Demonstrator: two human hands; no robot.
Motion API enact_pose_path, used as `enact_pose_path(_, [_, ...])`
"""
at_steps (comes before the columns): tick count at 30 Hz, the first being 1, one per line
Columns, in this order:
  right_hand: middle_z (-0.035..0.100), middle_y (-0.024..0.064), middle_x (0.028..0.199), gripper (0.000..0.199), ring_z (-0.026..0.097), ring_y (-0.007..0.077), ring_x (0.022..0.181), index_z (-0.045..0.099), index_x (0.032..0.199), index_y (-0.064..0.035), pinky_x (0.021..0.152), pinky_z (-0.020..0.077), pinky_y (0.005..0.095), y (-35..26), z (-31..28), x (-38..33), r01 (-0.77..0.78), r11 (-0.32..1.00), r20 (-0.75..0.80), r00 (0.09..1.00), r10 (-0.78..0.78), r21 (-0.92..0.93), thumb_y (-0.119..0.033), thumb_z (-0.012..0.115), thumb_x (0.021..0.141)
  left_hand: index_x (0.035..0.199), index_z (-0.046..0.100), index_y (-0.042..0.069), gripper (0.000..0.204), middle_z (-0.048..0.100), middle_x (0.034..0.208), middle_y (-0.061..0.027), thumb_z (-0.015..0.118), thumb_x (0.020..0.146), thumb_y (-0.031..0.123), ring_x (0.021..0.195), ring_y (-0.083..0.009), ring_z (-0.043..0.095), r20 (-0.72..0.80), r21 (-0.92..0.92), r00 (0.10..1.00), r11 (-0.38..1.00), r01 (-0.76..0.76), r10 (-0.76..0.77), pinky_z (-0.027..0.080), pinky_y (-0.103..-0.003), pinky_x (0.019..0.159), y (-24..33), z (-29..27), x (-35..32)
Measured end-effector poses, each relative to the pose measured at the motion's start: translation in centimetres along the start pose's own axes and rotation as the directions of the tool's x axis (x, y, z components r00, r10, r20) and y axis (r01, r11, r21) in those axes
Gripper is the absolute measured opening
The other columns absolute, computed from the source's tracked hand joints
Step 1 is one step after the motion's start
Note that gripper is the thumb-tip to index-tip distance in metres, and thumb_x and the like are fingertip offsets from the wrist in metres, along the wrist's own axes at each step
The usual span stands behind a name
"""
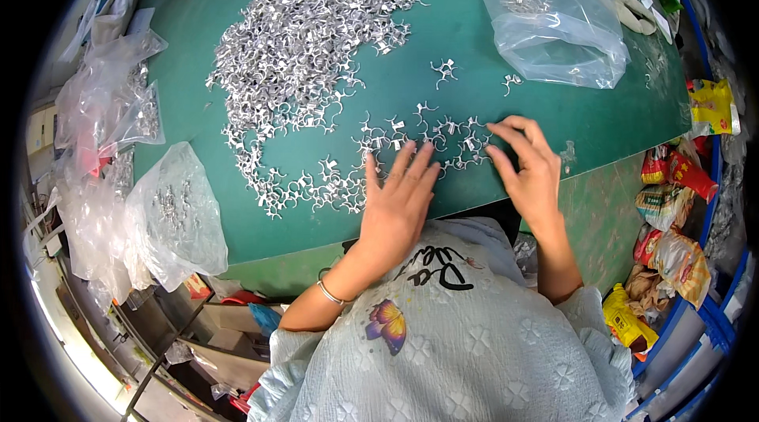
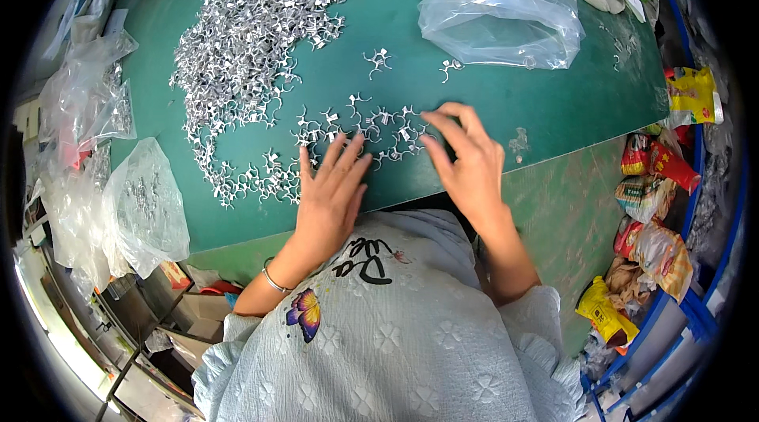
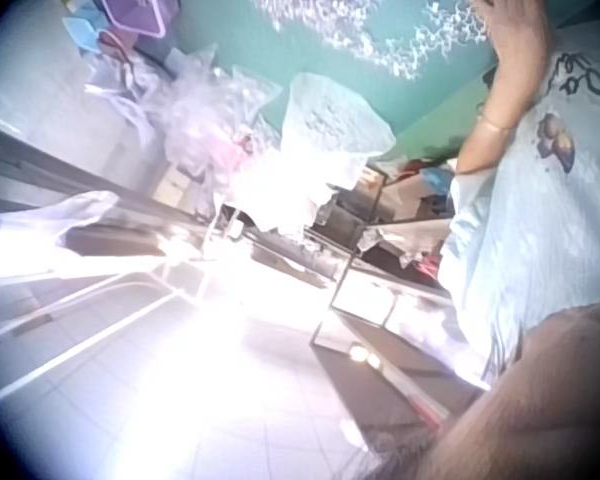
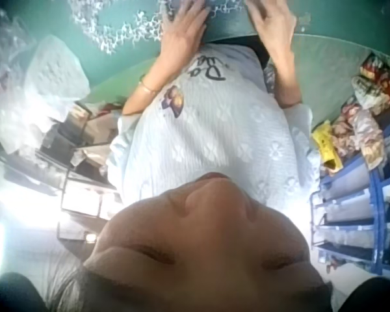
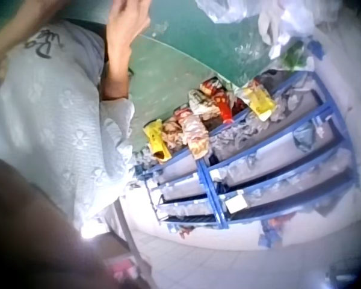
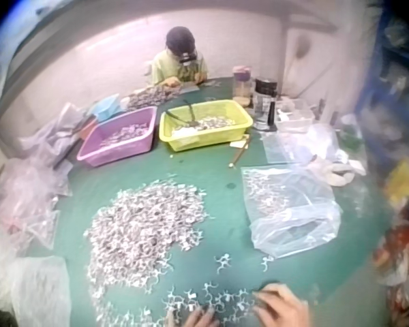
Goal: The person sits at a green workbench and repeatedly picks up small, silver, star-shaped metal components. They manipulate these components by hand, seemingly snapping or connecting them together, and place the resulting clusters back onto the table. The person occasionally gathers the finished clusters into a pile or transfers them into a plastic bag.
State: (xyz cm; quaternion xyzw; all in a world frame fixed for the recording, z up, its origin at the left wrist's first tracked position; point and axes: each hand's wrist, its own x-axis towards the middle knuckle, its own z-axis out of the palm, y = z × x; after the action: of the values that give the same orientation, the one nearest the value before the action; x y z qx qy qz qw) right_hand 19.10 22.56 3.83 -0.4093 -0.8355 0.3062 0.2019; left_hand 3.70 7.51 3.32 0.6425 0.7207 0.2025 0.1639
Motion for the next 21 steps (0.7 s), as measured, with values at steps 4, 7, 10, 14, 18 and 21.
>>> enact_pose_path(4, [0.061, 0.0034, 0.100, 0.018, 0.060, 0.0243, 0.063, 0.068, 0.097, -0.0094, 0.055, 0.0467, 0.0342, 0.3, 0.3, -0.1, 0.023, 0.995, -0.032, 0.999, -0.026, -0.098, -0.009, 0.071, 0.079, 0.120, 0.058, 0.002, 0.038, 0.044, 0.143, -0.0122, 0.061, 0.083, 0.003, 0.136, -0.0324, 0.037, -0.006, 0.006, 1.000, 1.000, 0.023, -0.023, 0.019, -0.070, 0.105, 0.0, 0.1, -0.4])
enact_pose_path(7, [0.061, 0.0046, 0.101, 0.016, 0.060, 0.0235, 0.064, 0.068, 0.095, -0.0084, 0.055, 0.0471, 0.0340, 0.9, 0.2, -0.1, -0.016, 0.991, -0.109, 0.994, 0.002, -0.132, -0.007, 0.070, 0.079, 0.119, 0.059, 0.001, 0.036, 0.046, 0.141, -0.0120, 0.061, 0.083, 0.001, 0.134, -0.0327, 0.039, -0.060, -0.048, 0.998, 0.998, 0.033, -0.036, 0.018, -0.070, 0.105, -0.1, -0.1, -0.5])
enact_pose_path(10, [0.061, 0.0061, 0.101, 0.018, 0.060, 0.0233, 0.065, 0.069, 0.096, -0.0080, 0.056, 0.0474, 0.0338, -0.4, 0.2, -0.4, 0.036, 0.998, -0.104, 0.994, -0.040, -0.044, -0.006, 0.072, 0.078, 0.119, 0.059, 0.001, 0.037, 0.049, 0.138, -0.0119, 0.062, 0.082, 0.001, 0.133, -0.0328, 0.041, -0.077, -0.101, 0.997, 0.995, 0.021, -0.029, 0.017, -0.070, 0.105, -0.1, 0.0, -1.0])
enact_pose_path(14, [0.059, 0.0044, 0.099, 0.018, 0.059, 0.0250, 0.063, 0.068, 0.093, -0.0100, 0.056, 0.0468, 0.0350, -0.7, 1.4, -0.6, 0.112, 0.991, 0.034, 0.993, -0.110, -0.068, -0.011, 0.075, 0.077, 0.118, 0.059, 0.002, 0.036, 0.051, 0.137, -0.0118, 0.063, 0.082, 0.001, 0.133, -0.0328, 0.041, -0.063, -0.109, 0.998, 0.994, 0.012, -0.019, 0.015, -0.071, 0.105, 0.4, 0.5, -1.3])
enact_pose_path(18, [0.059, 0.0053, 0.098, 0.013, 0.059, 0.0254, 0.061, 0.066, 0.091, -0.0095, 0.055, 0.0468, 0.0352, 0.4, 0.7, -0.3, 0.051, 0.984, -0.076, 0.995, -0.065, -0.173, -0.010, 0.072, 0.079, 0.116, 0.060, 0.002, 0.034, 0.052, 0.136, -0.0116, 0.063, 0.082, 0.000, 0.133, -0.0328, 0.042, -0.083, -0.127, 0.995, 0.991, 0.040, -0.050, 0.014, -0.071, 0.105, 0.2, 0.3, -1.6])
enact_pose_path(21, [0.059, 0.0055, 0.098, 0.014, 0.060, 0.0254, 0.062, 0.066, 0.092, -0.0091, 0.055, 0.0467, 0.0356, -0.1, 0.2, -0.5, -0.027, 0.984, -0.069, 0.997, 0.015, -0.176, -0.010, 0.072, 0.079, 0.115, 0.061, 0.002, 0.034, 0.052, 0.135, -0.0115, 0.062, 0.082, -0.001, 0.132, -0.0326, 0.042, -0.093, -0.144, 0.994, 0.989, 0.039, -0.053, 0.013, -0.071, 0.105, 0.1, 0.4, -1.7])
